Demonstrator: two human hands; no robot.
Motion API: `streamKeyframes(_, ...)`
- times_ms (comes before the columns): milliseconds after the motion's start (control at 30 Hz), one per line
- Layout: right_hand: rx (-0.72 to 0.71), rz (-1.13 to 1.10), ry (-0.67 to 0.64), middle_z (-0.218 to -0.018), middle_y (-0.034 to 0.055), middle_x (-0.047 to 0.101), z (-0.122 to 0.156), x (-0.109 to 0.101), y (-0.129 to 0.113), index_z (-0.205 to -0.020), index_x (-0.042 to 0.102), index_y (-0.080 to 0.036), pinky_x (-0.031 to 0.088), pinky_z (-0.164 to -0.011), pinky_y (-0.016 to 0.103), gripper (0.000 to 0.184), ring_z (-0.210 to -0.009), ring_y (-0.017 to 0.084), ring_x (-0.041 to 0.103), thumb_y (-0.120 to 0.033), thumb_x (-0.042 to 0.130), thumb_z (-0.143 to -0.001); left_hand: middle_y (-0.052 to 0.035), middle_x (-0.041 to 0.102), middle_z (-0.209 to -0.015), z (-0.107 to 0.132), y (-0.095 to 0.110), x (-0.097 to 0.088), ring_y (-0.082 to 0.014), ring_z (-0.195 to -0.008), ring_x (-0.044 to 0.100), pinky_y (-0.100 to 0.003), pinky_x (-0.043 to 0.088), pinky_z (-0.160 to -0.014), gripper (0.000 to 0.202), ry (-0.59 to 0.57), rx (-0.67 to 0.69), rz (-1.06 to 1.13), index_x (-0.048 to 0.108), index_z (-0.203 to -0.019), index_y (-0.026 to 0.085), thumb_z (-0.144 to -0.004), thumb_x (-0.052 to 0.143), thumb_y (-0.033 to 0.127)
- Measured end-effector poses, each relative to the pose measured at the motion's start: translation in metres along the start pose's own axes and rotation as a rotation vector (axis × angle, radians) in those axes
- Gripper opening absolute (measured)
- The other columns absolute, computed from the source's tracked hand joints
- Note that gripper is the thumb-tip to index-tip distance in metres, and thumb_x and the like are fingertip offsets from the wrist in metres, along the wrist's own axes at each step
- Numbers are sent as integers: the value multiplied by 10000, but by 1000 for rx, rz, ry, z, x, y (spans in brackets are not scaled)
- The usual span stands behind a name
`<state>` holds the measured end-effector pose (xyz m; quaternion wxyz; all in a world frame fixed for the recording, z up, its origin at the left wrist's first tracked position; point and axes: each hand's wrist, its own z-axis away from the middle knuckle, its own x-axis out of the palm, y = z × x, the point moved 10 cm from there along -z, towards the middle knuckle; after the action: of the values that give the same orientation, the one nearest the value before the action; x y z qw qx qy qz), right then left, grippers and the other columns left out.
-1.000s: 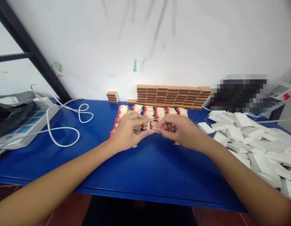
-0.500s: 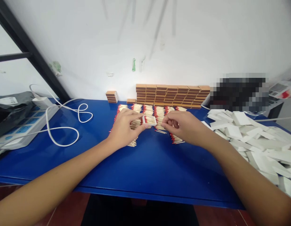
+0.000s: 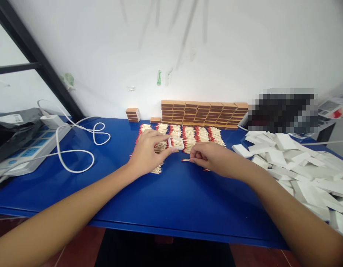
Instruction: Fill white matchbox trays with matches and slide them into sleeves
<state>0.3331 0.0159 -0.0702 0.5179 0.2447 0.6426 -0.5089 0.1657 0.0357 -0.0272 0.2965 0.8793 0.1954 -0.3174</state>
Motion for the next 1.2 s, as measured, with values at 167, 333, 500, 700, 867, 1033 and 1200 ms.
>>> streamKeyframes(167, -35, -7, 218, -777, 25, 676, 3, -31, 2, -861, 659, -215, 394, -601, 290, 193, -662, 165, 572, -339, 579, -986, -84, 759, -1007, 0, 1, 2, -273, -991, 644, -461, 516, -925, 401, -22, 21, -6, 784, -1158, 197, -876, 808, 480)
streamKeyframes(333, -129, -37, 394, -802, 26, 656, 9, -45, -13, -895, 662, -210, 412, -628, 285, 125, -695, 162, 568, -296, 618, -975, -79, 749, -1005, 2, 10, 5, -263, -1000, 642, -455, 508, -935, 376, -56, 67, 65, 772, -1195, 204, -895, 801, 429)
streamKeyframes(500, -193, -50, 433, -816, 23, 649, 10, -37, -28, -919, 652, -210, 415, -631, 281, 93, -701, 157, 567, -261, 619, -989, -74, 749, -1022, 4, 18, 6, -261, -1035, 645, -450, 502, -953, 383, -78, 93, 121, 765, -1213, 216, -897, 801, 429)
streamKeyframes(700, -204, -36, 441, -825, 34, 654, 12, -37, -31, -919, 647, -203, 419, -642, 294, 93, -717, 167, 578, -249, 605, -988, -76, 757, -1030, 4, 22, 7, -259, -1027, 659, -457, 503, -961, 380, -92, 112, 154, 767, -1213, 220, -890, 812, 415)
streamKeyframes(867, -184, -22, 398, -838, 53, 674, 12, -36, -33, -943, 653, -203, 424, -661, 309, 98, -746, 188, 596, -272, 594, -978, -74, 756, -1039, 5, 23, 7, -259, -1032, 653, -451, 513, -953, 371, -93, 99, 162, 771, -1209, 234, -889, 811, 418)
streamKeyframes(1033, -213, -31, 408, -833, 50, 676, 14, -37, -39, -948, 665, -211, 429, -660, 306, 106, -731, 182, 583, -268, 583, -984, -66, 756, -1033, 4, 22, 7, -259, -1029, 652, -453, 515, -952, 358, -92, 88, 166, 772, -1203, 255, -891, 808, 427)
streamKeyframes(1200, -207, -57, 406, -819, 39, 663, 14, -38, -38, -954, 673, -213, 420, -653, 302, 106, -719, 175, 570, -256, 581, -985, -69, 756, -1042, 3, 21, 6, -257, -1028, 660, -447, 513, -954, 354, -94, 72, 169, 769, -1203, 247, -896, 802, 421)
